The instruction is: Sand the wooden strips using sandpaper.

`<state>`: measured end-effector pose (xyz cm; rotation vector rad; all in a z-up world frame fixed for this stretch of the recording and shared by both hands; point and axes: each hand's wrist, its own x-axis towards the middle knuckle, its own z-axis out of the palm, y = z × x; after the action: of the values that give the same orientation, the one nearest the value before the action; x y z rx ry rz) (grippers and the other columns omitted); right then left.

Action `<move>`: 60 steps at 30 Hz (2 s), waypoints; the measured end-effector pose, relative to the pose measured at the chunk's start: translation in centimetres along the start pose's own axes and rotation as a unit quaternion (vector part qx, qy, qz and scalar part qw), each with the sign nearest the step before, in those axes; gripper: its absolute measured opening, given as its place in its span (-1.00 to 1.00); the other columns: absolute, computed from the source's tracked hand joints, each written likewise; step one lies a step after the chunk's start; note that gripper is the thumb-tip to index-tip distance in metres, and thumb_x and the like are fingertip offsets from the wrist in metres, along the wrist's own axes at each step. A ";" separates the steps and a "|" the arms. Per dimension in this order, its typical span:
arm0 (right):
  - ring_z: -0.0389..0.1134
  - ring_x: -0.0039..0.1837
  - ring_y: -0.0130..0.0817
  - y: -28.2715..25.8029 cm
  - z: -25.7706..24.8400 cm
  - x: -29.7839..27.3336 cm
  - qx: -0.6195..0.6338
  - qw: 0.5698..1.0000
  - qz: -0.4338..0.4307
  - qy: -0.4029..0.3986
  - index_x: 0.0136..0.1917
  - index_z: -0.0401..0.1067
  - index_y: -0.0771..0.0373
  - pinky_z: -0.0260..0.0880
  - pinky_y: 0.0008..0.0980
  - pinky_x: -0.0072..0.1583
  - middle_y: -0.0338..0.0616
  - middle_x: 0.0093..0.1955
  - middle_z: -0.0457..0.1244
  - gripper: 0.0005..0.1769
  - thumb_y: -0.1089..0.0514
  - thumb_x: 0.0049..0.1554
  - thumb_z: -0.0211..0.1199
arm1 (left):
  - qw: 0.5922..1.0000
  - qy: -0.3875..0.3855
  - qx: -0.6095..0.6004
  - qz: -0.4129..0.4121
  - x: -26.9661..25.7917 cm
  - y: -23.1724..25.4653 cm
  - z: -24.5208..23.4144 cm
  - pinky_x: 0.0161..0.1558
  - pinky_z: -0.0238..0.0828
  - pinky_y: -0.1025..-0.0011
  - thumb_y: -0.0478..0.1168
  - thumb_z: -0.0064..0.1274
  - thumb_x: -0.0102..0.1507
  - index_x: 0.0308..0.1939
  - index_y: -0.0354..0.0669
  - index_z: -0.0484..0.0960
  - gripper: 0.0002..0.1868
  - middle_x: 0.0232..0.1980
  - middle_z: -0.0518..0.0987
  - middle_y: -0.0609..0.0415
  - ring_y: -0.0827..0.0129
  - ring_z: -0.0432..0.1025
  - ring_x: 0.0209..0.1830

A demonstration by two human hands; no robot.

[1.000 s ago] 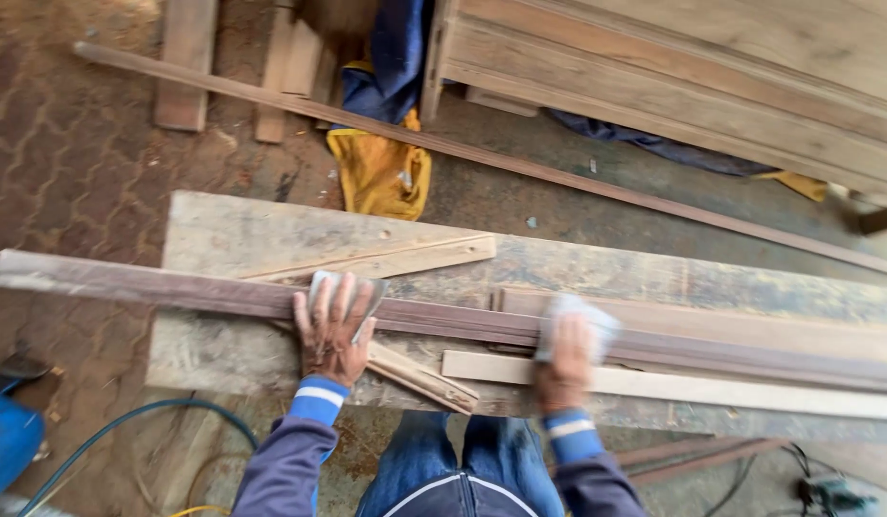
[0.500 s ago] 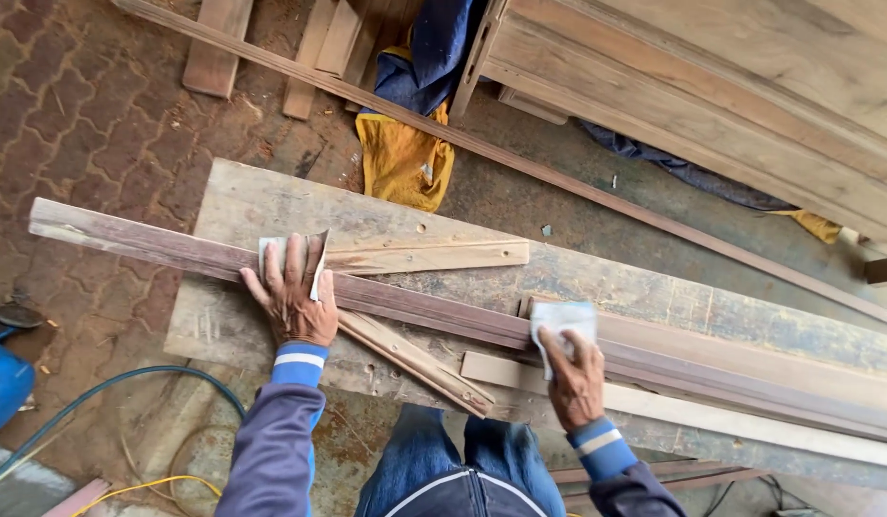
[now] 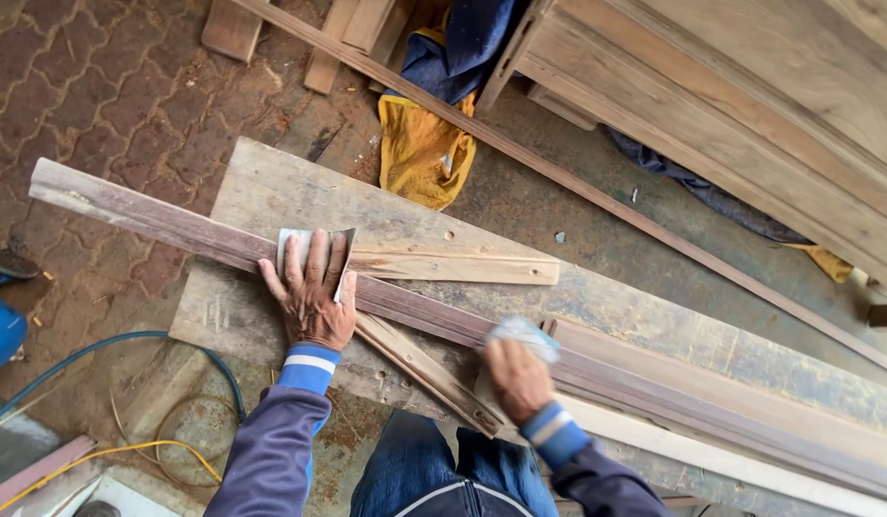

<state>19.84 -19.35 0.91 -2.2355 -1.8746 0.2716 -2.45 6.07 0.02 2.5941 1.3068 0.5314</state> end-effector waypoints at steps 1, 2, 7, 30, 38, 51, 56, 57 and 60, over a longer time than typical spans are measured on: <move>0.27 -0.23 -0.29 -1.8 1.9 2.2 0.003 1.000 -0.003 -0.002 0.02 0.30 0.25 0.33 -0.28 -0.29 -0.05 -0.17 0.21 -0.86 0.16 0.21 0.09 | 1.000 -0.002 0.003 -0.004 0.0 -0.1 0.0 0.51 -0.41 -0.43 0.03 -0.14 0.45 0.50 0.01 0.43 -0.46 0.59 0.27 -0.02 -0.13 -0.01 0.64; 0.25 -0.23 -0.34 -3.6 3.7 4.3 -0.069 0.995 -0.061 -0.028 0.06 0.29 0.23 0.33 -0.34 -0.30 -0.09 -0.16 0.20 -0.88 0.20 0.24 0.07 | 1.000 -0.004 0.006 -0.003 0.0 -0.2 0.0 0.52 -0.41 -0.42 0.02 -0.14 0.45 0.49 0.01 0.43 -0.46 0.59 0.27 0.00 -0.13 -0.01 0.65; 0.22 -0.22 -0.44 -7.1 4.7 8.9 -0.153 0.971 -0.162 -0.090 0.12 0.28 0.20 0.32 -0.46 -0.31 -0.18 -0.17 0.16 -0.87 0.27 0.29 0.02 | 1.000 -0.016 0.010 -0.008 -0.1 -0.3 0.1 0.52 -0.40 -0.41 0.03 -0.14 0.45 0.49 0.03 0.44 -0.47 0.58 0.28 0.05 -0.11 -0.01 0.64; 0.27 -0.20 -0.44 2.1 2.3 -1.2 -0.066 0.969 0.054 -0.232 0.10 0.34 0.06 0.38 -0.37 -0.17 -0.27 -0.18 0.24 -0.85 0.03 0.31 0.04 | 0.999 -0.023 -0.022 0.023 1.5 -4.0 -1.0 0.52 -0.32 -0.38 0.03 -0.12 0.44 0.43 0.05 0.49 -0.51 0.52 0.36 0.11 -0.06 0.06 0.59; 0.28 -0.13 -0.34 -10.3 6.4 13.1 -0.140 0.973 -0.176 -0.044 0.16 0.31 0.20 0.39 -0.37 -0.20 -0.13 -0.12 0.23 -0.78 0.23 0.23 0.03 | 0.999 -0.013 -0.039 0.015 1.8 -4.1 -0.9 0.55 -0.38 -0.30 -0.01 -0.11 0.44 0.38 0.07 0.51 -0.56 0.48 0.40 0.15 -0.01 0.07 0.59; 0.42 0.11 -0.18 9.5 0.5 -11.1 -0.069 0.959 0.205 -0.184 0.25 0.41 0.03 0.48 -0.13 0.17 -0.16 0.04 0.37 -0.68 0.03 0.23 0.16 | 0.996 -0.011 -0.086 0.004 1.9 -3.9 -1.5 0.58 -0.41 -0.26 0.03 -0.13 0.46 0.26 -0.02 0.61 -0.59 0.43 0.47 0.16 0.00 0.09 0.58; 0.33 0.06 -0.11 -2.9 5.7 2.6 -0.134 0.987 -0.087 0.030 0.21 0.33 0.25 0.43 -0.13 0.03 0.03 0.07 0.24 -0.67 0.26 0.15 0.10 | 0.996 -0.006 -0.093 -0.004 1.8 -3.4 -1.5 0.56 -0.42 -0.29 0.04 -0.14 0.46 0.32 -0.07 0.56 -0.54 0.42 0.46 0.12 0.01 0.09 0.58; 0.28 -0.09 -0.30 -5.7 6.7 6.1 -0.151 0.979 -0.123 -0.067 0.12 0.32 0.22 0.42 -0.28 -0.15 -0.11 -0.10 0.20 -0.85 0.25 0.26 0.07 | 0.993 0.002 -0.118 -0.025 1.8 -3.4 -1.5 0.57 -0.42 -0.30 0.07 -0.13 0.46 0.37 -0.14 0.51 -0.49 0.42 0.45 0.10 0.02 0.10 0.58; 0.26 -0.14 -0.33 -9.1 5.8 10.9 -0.083 0.974 -0.144 -0.151 0.21 0.30 0.24 0.41 -0.38 -0.20 -0.13 -0.12 0.18 -0.78 0.28 0.28 0.06 | 0.994 -0.005 -0.105 -0.010 1.8 -3.9 -1.3 0.58 -0.43 -0.29 0.06 -0.12 0.46 0.36 -0.12 0.50 -0.51 0.42 0.47 0.12 0.02 0.09 0.59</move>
<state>11.49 -6.84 -2.19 -2.0744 -2.4320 0.4393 -4.84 9.81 0.36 2.4062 1.2028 0.6155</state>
